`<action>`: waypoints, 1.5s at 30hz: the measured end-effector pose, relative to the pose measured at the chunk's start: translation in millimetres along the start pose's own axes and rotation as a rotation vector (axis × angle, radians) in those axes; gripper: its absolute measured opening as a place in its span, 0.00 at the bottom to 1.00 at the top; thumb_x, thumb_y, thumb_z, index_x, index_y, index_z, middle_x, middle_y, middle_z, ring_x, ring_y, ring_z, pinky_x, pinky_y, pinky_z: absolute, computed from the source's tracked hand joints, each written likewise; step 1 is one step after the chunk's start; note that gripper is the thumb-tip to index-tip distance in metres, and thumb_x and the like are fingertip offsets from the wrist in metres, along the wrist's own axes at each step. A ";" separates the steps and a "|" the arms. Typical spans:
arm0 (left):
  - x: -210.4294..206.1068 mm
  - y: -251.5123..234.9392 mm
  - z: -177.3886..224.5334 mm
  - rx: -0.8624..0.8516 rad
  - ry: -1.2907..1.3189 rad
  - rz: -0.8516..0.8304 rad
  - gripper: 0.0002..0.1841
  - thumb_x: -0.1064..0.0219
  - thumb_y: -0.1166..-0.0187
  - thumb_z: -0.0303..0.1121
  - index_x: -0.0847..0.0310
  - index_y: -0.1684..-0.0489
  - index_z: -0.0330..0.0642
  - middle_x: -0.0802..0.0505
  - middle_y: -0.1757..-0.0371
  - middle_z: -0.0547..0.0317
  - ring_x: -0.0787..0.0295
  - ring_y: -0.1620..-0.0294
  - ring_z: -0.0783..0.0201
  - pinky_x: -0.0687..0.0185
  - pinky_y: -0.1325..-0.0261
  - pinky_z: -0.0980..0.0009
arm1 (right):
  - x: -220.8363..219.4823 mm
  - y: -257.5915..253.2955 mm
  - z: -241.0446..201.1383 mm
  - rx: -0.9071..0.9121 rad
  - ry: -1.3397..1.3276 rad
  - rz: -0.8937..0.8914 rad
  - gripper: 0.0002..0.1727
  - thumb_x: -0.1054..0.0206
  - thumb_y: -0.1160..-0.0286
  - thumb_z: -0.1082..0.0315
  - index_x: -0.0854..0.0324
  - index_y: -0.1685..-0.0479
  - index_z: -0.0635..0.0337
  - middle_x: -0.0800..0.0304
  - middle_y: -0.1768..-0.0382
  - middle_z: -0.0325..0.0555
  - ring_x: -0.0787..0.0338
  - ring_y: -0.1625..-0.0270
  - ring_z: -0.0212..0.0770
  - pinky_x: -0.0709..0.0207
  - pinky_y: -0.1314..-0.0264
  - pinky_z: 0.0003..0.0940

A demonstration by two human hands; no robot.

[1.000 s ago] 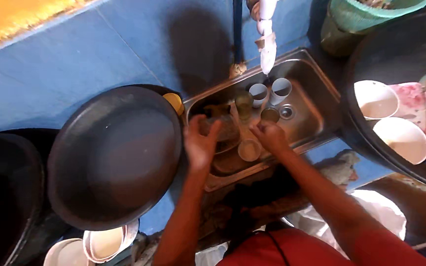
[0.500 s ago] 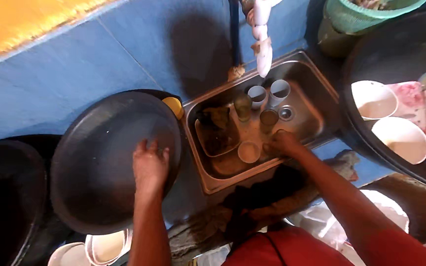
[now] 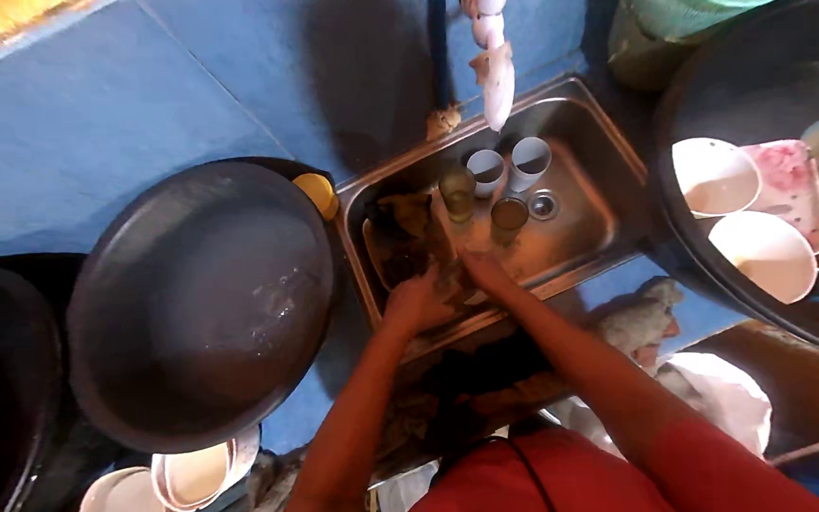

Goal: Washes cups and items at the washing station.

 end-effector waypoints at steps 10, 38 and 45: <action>-23.0 14.1 -68.3 0.100 1.241 0.213 0.33 0.40 0.12 0.40 0.47 0.06 0.59 0.22 0.21 0.39 0.15 0.37 0.45 0.13 0.43 0.50 | -29.7 -16.7 20.6 0.275 0.659 -0.129 0.16 0.34 0.20 0.70 0.14 0.39 0.68 0.14 0.35 0.67 0.17 0.27 0.65 0.28 0.22 0.63; -24.5 21.3 2.1 0.007 1.426 -0.033 0.39 0.34 0.22 0.32 0.48 0.09 0.52 0.12 0.40 0.42 0.09 0.53 0.51 0.09 0.58 0.56 | 21.1 12.2 -73.7 0.201 0.011 0.097 0.30 0.42 0.11 0.43 0.12 0.57 0.66 0.11 0.69 0.48 0.14 0.68 0.41 0.17 0.60 0.45; 125.9 130.9 -116.4 -0.072 0.764 0.796 0.56 0.18 0.39 0.40 0.54 0.05 0.60 0.18 0.23 0.53 0.14 0.32 0.61 0.12 0.35 0.58 | 92.4 -25.8 -31.0 0.169 0.782 0.291 0.29 0.30 0.20 0.57 0.22 0.25 0.65 0.26 0.24 0.76 0.30 0.20 0.80 0.39 0.24 0.81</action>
Point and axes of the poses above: each hand's wrist, its own y-axis away from the middle knuckle, its own x-axis out of the back of the hand, z = x × y, the point moved 6 cm from there along -y, towards the middle knuckle
